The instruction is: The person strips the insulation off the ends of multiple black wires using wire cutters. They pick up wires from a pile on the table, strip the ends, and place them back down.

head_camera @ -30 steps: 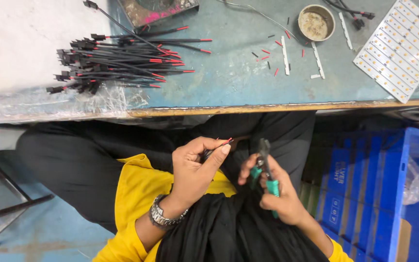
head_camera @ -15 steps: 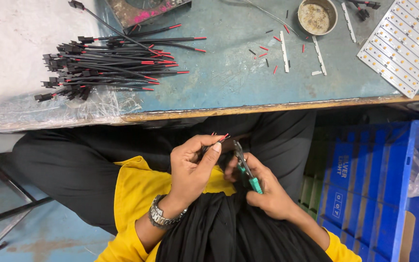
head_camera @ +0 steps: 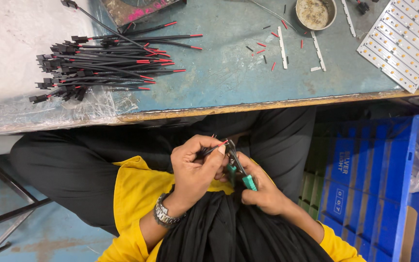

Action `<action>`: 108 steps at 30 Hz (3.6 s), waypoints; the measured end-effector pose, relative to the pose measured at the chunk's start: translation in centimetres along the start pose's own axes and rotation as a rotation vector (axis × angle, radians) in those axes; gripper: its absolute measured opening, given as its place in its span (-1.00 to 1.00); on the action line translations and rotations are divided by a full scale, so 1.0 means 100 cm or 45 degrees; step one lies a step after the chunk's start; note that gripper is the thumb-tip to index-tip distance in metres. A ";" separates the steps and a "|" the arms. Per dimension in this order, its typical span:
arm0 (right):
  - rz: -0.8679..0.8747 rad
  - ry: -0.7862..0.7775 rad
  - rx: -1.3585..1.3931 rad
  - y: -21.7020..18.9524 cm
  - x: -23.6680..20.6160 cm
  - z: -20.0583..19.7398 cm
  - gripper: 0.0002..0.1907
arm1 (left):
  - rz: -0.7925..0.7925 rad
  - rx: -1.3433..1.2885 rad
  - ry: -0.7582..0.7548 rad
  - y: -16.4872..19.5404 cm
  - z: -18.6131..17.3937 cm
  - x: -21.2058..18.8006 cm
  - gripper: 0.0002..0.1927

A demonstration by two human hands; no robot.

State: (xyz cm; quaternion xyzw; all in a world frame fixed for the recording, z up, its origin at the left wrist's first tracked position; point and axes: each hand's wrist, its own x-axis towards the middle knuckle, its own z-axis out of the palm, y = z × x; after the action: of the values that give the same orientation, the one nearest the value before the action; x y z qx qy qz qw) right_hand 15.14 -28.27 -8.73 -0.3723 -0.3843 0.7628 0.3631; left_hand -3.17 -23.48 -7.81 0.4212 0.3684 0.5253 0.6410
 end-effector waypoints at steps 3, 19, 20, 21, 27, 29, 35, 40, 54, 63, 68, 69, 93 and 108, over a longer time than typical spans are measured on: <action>-0.008 0.003 -0.015 0.001 0.000 0.000 -0.20 | -0.005 0.000 0.013 -0.002 0.001 0.000 -0.94; -0.116 0.062 -0.122 0.010 0.000 -0.001 -0.43 | 0.165 0.168 0.037 -0.009 0.005 0.000 -0.96; -0.114 0.063 -0.121 0.010 0.000 -0.001 -0.43 | 0.172 0.177 0.040 -0.009 0.005 0.001 -0.96; -0.112 0.064 -0.121 0.011 0.000 -0.002 -0.44 | 0.179 0.187 0.043 -0.009 0.006 0.001 -0.96; -0.094 0.066 -0.107 0.017 -0.001 -0.008 -0.47 | 0.190 0.173 0.036 -0.011 0.005 0.001 -0.96; -0.089 0.080 -0.119 0.015 -0.001 -0.006 -0.48 | 0.202 0.205 0.045 -0.011 0.006 0.000 -0.96; -0.108 0.115 -0.107 0.016 -0.002 -0.009 -0.55 | 0.224 0.291 0.092 -0.013 0.005 0.001 -0.95; -0.096 0.158 -0.064 0.042 -0.006 -0.019 -0.59 | 0.236 0.345 0.124 -0.018 0.007 0.001 -0.94; -0.576 0.369 0.394 -0.019 -0.037 -0.017 -0.35 | 0.363 0.634 0.167 0.033 0.000 -0.010 -0.95; -0.111 0.124 0.040 -0.011 -0.020 -0.011 -0.24 | 0.157 0.282 0.091 0.002 0.003 0.003 -0.94; 0.023 0.053 -0.057 -0.009 -0.016 -0.004 -0.26 | 0.313 0.569 0.051 0.015 0.007 0.007 -0.89; 0.035 0.060 -0.049 -0.007 -0.016 -0.005 -0.26 | 0.426 0.658 0.041 0.018 0.007 0.008 -0.88; 0.003 0.331 -0.799 -0.024 -0.011 0.002 -0.37 | 0.740 1.281 -0.216 0.047 0.008 0.009 -0.81; -0.021 0.325 -0.872 -0.018 -0.014 -0.008 -0.47 | 0.718 1.263 -0.212 0.045 0.009 0.006 -0.83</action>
State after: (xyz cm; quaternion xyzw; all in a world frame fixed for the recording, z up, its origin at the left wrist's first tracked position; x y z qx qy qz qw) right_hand 16.93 -28.41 -7.08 -0.5614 -0.5720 0.5343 0.2686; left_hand -3.85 -22.58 -3.34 0.7932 0.3924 0.4054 0.2290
